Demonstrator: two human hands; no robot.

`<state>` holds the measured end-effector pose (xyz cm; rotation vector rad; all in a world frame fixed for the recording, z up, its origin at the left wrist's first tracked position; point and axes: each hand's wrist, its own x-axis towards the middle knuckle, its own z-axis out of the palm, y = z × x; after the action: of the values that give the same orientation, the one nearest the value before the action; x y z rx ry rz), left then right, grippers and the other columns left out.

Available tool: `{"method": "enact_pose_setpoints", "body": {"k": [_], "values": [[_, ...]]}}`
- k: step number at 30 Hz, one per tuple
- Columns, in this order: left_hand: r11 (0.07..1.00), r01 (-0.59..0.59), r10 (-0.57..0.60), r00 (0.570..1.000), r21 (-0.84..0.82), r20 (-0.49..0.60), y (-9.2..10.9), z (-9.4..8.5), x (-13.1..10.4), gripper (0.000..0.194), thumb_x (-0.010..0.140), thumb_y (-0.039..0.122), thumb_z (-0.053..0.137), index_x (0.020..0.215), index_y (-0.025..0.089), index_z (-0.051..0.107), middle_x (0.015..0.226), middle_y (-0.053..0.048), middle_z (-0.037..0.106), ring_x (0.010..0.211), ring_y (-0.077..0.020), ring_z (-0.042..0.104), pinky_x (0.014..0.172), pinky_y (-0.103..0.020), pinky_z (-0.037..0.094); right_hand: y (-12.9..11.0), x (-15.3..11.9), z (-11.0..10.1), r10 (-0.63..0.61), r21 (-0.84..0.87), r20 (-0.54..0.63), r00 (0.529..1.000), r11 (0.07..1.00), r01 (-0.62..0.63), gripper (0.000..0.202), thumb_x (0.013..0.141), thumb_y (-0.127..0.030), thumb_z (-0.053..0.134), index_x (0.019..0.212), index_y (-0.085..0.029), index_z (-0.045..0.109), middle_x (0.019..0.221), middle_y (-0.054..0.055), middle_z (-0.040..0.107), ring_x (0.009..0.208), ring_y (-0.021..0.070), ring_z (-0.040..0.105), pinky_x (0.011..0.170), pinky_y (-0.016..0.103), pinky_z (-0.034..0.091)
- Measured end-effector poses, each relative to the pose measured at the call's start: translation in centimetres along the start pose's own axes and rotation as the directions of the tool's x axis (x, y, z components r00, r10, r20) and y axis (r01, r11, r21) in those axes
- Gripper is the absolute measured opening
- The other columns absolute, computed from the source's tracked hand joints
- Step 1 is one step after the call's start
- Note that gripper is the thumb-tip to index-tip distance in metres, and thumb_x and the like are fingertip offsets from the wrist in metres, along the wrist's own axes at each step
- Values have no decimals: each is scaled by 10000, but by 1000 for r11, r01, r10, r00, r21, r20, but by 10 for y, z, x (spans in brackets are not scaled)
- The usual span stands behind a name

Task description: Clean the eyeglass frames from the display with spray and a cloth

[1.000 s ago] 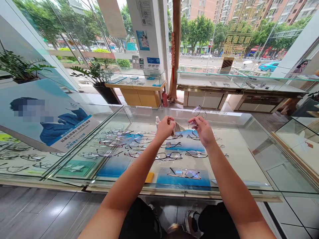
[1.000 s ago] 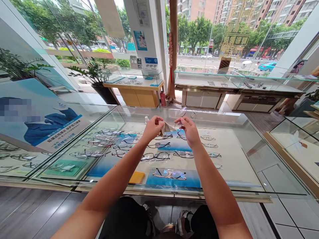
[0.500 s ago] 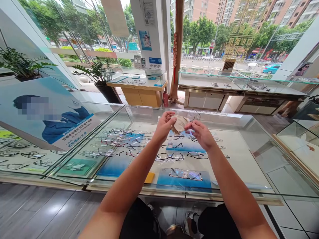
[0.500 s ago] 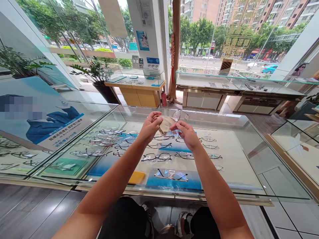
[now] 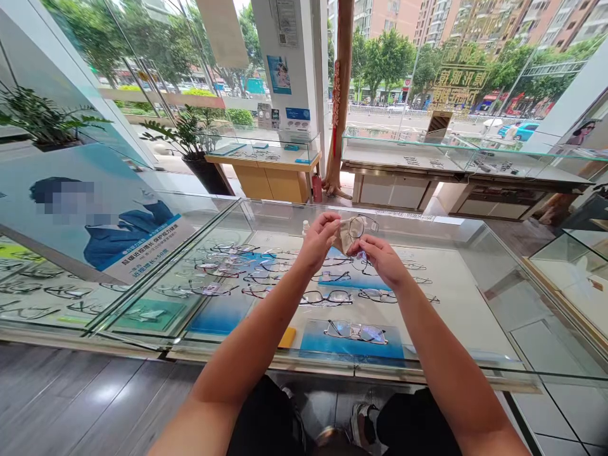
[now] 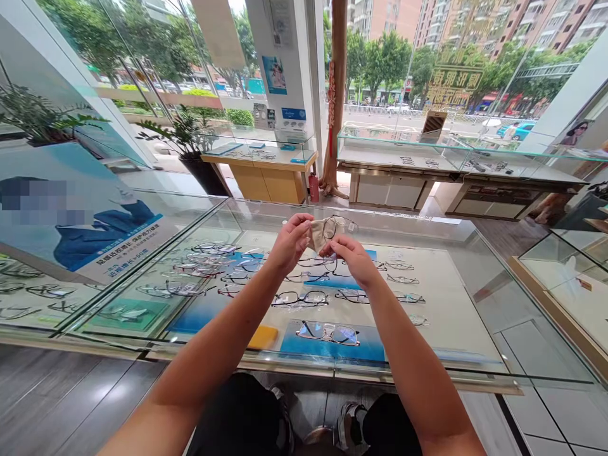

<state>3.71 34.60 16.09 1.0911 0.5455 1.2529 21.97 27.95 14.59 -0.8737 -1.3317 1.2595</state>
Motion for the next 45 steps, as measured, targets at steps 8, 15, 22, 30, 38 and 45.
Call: {"method": "enact_pose_setpoints", "body": {"k": [8,15,22,30,38,45], "values": [[999,-48,49,998,24,-27,-15,0,1,537,668,396,1009,1007,184,650,846,25,641,747,-101,596,687,-224,470,6,1,-1,-57,-28,89,994,998,60,294,1026,-494,664,926,-241,776,1013,51,782,1002,230,641,975,405,436],[999,9,-11,999,38,37,-21,-5,2,627,633,432,1048,1036,177,641,899,17,649,795,-101,616,737,-234,484,10,2,0,-73,-15,127,989,997,76,284,1026,-494,682,920,-244,766,978,37,758,999,228,639,983,397,441],[961,55,-132,953,271,273,-17,-3,-4,574,913,722,751,876,155,665,698,11,606,635,-108,520,623,-256,411,8,1,-3,-100,-20,133,986,994,103,300,1018,-528,693,922,-252,761,970,38,737,965,228,613,974,402,450],[990,-1,-49,935,142,350,-19,2,-7,489,956,660,747,941,191,610,649,47,554,593,-108,493,637,-263,438,5,0,0,-46,46,136,990,998,40,328,981,-561,734,904,-244,760,967,44,732,973,228,632,977,399,475],[973,-96,29,953,211,302,-8,0,-7,482,905,603,834,1039,160,698,773,6,660,627,-99,560,600,-241,432,-2,-2,5,-48,114,136,990,993,32,341,942,-569,781,863,-238,768,932,51,725,978,235,650,994,416,502],[997,61,-72,910,40,408,-9,4,-11,457,904,544,858,1030,168,630,657,30,638,535,-90,536,587,-241,447,0,-2,6,-6,148,143,990,989,-15,367,903,-599,812,842,-238,777,929,67,726,976,247,655,1007,440,504]]}}
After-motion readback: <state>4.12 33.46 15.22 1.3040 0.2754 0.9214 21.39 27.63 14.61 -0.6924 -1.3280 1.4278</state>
